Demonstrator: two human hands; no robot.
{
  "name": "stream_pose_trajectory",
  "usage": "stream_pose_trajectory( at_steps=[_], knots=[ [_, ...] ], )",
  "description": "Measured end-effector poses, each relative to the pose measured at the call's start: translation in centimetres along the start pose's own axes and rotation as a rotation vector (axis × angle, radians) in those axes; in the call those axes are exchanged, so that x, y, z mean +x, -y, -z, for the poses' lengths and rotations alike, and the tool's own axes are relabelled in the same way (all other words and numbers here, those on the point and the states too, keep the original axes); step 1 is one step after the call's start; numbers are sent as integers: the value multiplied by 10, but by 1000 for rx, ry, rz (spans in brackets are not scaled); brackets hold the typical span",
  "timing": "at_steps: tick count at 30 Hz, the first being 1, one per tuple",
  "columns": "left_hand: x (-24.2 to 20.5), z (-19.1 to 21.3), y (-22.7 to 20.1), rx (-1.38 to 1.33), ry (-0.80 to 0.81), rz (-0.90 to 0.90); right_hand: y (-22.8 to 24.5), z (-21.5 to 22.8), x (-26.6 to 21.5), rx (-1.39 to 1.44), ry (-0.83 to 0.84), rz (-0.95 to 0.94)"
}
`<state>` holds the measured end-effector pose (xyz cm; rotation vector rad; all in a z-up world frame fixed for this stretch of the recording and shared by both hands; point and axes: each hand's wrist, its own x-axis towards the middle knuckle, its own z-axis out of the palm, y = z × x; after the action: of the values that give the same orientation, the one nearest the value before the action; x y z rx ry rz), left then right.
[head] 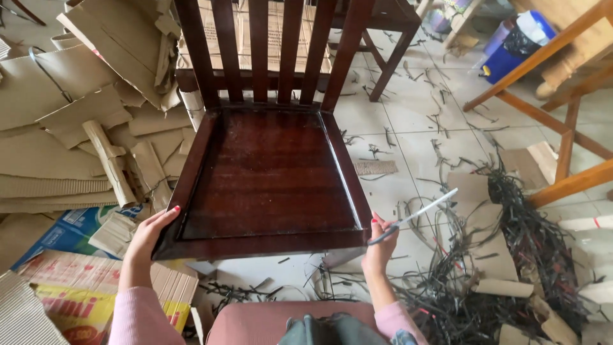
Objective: The person wraps a wooden chair with rolled cardboard and secures it with black plastic ties. They cut excess ties with scissors, move the chair, and place a flat cardboard sheet on the seat.
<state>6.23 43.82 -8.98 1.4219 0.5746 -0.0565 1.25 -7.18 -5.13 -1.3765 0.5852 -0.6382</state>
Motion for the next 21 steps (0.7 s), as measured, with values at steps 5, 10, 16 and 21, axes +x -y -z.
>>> stream_pose_trajectory(
  at_steps=[5, 10, 16, 21],
  knots=[
    [-25, -13, -4, -3, -39, -55, 11, 9, -1, -114, 26, 51],
    [-35, -12, 13, 78, -120, -190, 3, 24, 22, -468, 17, 280],
    [-43, -9, 36, 423, -152, -398, 46, 6, -6, -1073, 104, 896],
    [-59, -18, 61, 501, -253, -379, 13, -7, 10, -1256, 292, 877]
  ],
)
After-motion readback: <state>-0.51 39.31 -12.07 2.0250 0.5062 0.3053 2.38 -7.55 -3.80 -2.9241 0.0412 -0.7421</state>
